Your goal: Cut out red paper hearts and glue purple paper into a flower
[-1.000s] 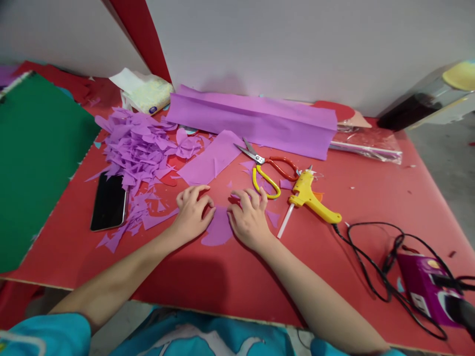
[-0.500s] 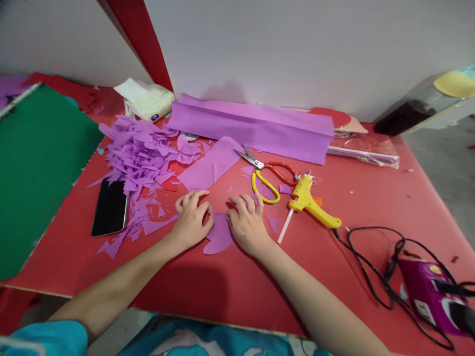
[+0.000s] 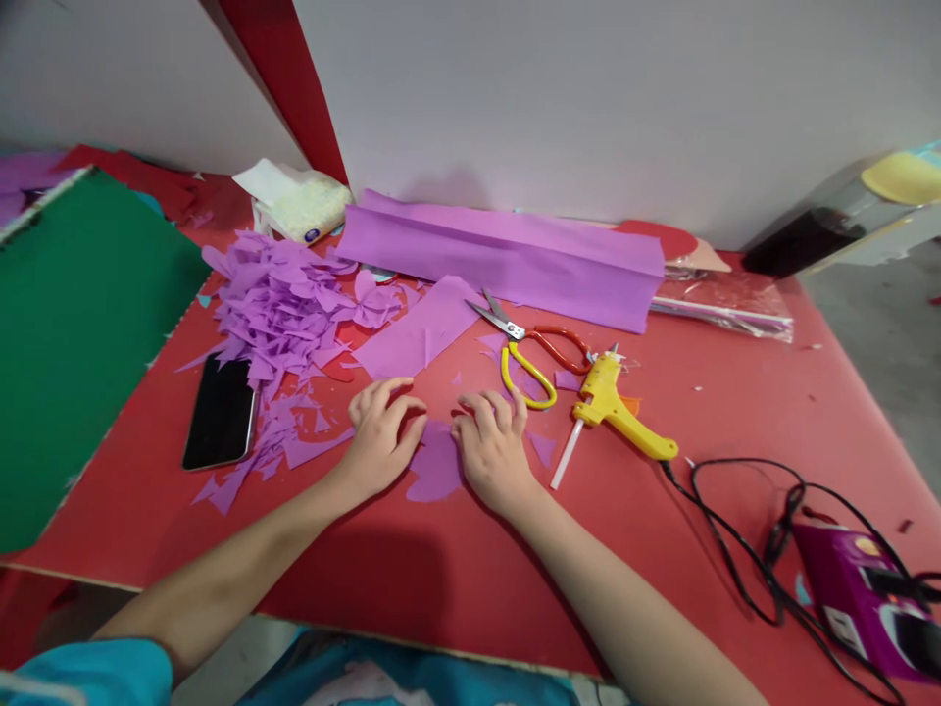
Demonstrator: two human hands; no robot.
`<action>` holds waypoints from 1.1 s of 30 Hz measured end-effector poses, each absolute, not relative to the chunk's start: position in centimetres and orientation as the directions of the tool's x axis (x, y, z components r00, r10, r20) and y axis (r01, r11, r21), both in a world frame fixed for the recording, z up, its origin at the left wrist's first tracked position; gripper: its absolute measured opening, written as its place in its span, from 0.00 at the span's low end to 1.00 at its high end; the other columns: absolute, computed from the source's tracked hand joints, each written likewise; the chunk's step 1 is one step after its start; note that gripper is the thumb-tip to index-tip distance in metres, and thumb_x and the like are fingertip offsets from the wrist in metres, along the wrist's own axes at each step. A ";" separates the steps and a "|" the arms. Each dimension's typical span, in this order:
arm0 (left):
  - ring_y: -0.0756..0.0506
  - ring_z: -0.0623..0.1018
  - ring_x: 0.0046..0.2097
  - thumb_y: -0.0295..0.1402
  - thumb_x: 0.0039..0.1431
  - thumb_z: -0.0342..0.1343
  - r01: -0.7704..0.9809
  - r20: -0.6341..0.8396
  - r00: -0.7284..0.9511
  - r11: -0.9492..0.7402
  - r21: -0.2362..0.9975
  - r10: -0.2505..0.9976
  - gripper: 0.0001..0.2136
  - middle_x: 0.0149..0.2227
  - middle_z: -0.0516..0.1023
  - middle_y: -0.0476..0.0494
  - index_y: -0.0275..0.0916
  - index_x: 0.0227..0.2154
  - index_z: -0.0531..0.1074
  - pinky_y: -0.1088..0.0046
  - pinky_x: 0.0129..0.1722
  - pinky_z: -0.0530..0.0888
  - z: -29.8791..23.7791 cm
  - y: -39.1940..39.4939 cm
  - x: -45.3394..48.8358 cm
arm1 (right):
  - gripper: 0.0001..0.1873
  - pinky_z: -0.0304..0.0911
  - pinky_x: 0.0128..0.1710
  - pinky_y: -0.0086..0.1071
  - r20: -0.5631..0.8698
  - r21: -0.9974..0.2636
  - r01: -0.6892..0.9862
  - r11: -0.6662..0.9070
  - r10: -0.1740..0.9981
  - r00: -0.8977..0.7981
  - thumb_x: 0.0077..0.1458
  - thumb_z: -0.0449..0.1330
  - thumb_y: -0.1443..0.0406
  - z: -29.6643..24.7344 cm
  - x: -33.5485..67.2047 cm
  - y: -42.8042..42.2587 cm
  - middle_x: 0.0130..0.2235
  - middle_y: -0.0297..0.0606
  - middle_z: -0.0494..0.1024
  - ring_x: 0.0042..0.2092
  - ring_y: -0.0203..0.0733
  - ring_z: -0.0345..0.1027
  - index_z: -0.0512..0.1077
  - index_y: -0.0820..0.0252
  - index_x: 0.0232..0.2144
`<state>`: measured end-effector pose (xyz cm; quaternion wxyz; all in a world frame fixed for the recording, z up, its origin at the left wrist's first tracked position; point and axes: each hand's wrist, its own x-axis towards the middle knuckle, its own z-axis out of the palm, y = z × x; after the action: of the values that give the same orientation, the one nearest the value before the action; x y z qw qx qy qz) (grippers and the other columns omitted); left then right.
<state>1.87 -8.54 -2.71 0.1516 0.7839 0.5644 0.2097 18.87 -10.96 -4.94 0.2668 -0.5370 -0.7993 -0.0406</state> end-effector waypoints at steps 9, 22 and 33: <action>0.42 0.62 0.55 0.30 0.59 0.46 0.723 0.149 0.345 -0.363 0.588 0.927 0.09 0.50 0.66 0.42 0.38 0.25 0.68 0.52 0.57 0.54 -2.6 -8.1 1.8 | 0.07 0.44 0.56 0.51 0.512 -0.315 0.854 0.414 0.832 -0.215 0.56 0.52 0.68 -4.7 18.9 -10.8 0.43 0.41 0.70 0.48 0.46 0.56 0.68 0.58 0.28; 0.39 0.60 0.56 0.31 0.54 0.53 0.746 0.288 0.426 -0.513 0.424 0.857 0.04 0.51 0.66 0.43 0.41 0.29 0.73 0.52 0.55 0.54 -2.7 -9.3 2.2 | 0.07 0.40 0.55 0.52 0.442 -0.204 0.871 0.447 0.836 -0.326 0.55 0.52 0.69 -4.5 18.5 -10.7 0.44 0.41 0.70 0.49 0.47 0.55 0.69 0.58 0.30; 0.39 0.61 0.55 0.30 0.54 0.54 0.740 0.220 0.410 -0.464 0.487 0.885 0.05 0.50 0.68 0.43 0.41 0.27 0.74 0.54 0.53 0.58 -3.2 -9.5 2.6 | 0.07 0.40 0.56 0.50 0.416 -0.196 0.851 0.488 0.827 -0.379 0.56 0.52 0.68 -4.8 18.6 -10.7 0.45 0.41 0.71 0.50 0.46 0.55 0.70 0.58 0.30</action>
<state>2.62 -9.48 -3.17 0.1591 0.8245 0.4926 0.2284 18.58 -10.68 -4.78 0.2350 -0.5054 -0.8299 -0.0253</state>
